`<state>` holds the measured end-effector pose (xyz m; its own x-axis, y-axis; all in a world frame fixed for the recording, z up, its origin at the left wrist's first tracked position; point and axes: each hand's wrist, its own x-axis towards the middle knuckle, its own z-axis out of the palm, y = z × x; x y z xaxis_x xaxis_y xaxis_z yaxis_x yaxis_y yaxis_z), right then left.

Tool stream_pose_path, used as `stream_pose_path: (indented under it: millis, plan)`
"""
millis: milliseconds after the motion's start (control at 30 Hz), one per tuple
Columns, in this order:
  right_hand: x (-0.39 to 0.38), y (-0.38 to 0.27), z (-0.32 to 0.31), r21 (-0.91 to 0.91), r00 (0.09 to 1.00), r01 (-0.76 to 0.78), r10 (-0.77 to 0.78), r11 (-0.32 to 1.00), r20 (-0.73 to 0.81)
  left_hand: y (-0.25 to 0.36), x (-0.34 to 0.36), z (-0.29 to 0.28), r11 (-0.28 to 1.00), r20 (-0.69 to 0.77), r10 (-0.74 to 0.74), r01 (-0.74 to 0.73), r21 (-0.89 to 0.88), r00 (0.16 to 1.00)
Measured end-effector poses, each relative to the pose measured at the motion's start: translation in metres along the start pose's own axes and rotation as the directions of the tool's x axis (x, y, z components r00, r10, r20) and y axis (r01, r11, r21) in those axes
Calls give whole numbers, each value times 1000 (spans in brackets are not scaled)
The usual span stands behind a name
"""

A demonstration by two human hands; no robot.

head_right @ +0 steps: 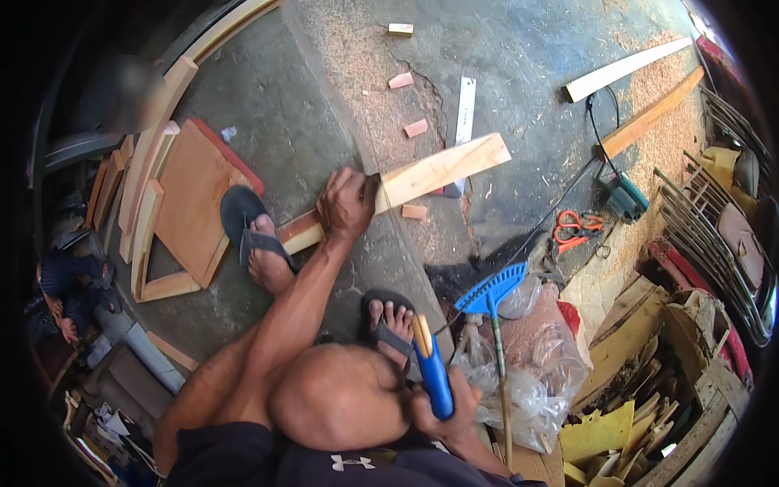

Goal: The person marks wooden pieces with a pencil, cuts them with a hand saw, measures the pieces using a tape measure, and arranges the wooden boards on a plywood sheet.

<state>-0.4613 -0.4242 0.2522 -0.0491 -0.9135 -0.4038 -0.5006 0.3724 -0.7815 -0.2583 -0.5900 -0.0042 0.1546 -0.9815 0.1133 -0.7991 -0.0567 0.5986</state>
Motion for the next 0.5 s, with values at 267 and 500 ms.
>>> stream_pose_path:
  millis: [267, 500]
  plan:
    - [82, -4, 35, 16, 989, -148, 148, 989, 3, 13, -5, -2, 989, 102, -109, 97, 110, 989]
    - [95, -21, 42, 62, 977, -176, 182, 982, -114, 12, 3, 0, 977, 178, -164, 135, 164, 970]
